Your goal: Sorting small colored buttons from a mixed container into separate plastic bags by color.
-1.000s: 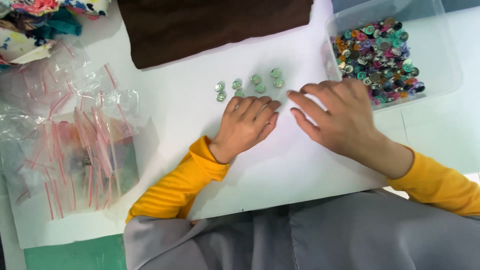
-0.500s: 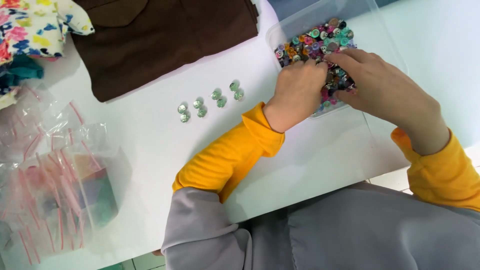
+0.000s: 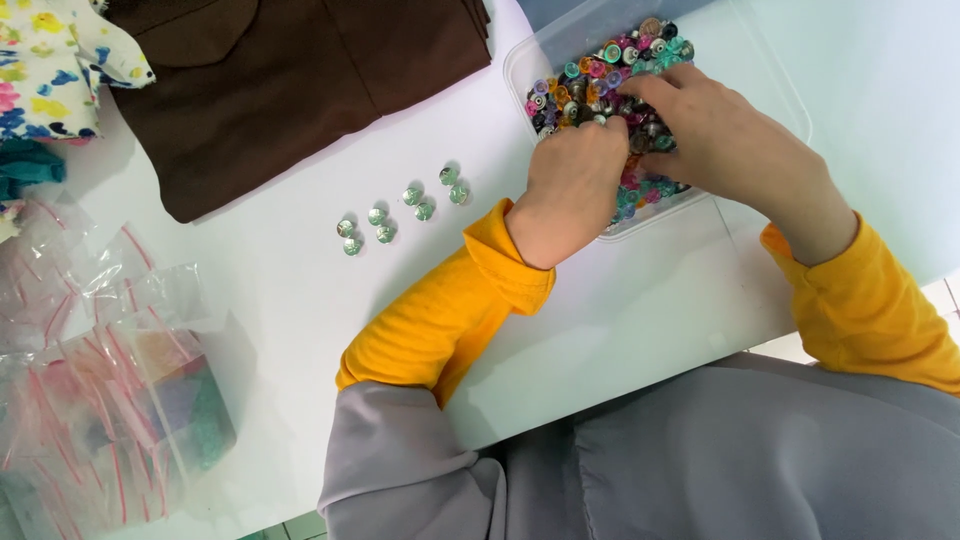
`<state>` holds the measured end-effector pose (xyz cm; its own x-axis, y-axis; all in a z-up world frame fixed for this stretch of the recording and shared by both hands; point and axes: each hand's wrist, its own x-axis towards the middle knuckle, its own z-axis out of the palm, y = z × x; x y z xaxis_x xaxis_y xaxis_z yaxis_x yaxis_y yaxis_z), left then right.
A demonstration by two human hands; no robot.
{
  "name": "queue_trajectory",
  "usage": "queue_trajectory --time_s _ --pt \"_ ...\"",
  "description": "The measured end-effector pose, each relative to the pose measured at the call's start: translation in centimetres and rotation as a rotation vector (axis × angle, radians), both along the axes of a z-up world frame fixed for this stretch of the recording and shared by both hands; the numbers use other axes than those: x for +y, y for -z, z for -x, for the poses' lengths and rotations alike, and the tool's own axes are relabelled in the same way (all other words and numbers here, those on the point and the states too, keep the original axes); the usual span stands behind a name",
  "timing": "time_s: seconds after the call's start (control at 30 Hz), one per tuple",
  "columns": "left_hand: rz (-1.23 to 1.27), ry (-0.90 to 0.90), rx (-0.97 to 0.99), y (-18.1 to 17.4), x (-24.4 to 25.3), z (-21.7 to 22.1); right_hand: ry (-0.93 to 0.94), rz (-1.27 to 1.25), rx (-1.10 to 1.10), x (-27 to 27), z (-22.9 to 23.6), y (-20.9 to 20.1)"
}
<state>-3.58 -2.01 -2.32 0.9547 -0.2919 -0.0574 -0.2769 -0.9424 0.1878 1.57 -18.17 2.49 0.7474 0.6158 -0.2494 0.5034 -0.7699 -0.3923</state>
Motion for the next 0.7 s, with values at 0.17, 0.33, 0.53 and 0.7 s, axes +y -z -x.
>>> queue_trajectory --time_s 0.17,0.33,0.53,0.7 --pt "0.203 0.017 0.088 0.9 1.2 -1.3 -0.053 -0.130 -0.081 -0.8 -0.1 1.0" --pt "0.406 0.023 0.014 0.0 2.9 -2.2 0.038 -0.233 0.008 -1.1 0.1 -0.1" --pt "0.488 -0.006 -0.015 -1.6 2.9 -1.8 0.090 -0.346 0.056 -1.6 0.1 -0.8" --pt "0.214 -0.083 -0.191 0.4 1.8 -1.8 0.015 -0.416 -0.108 -2.3 -0.4 0.5"
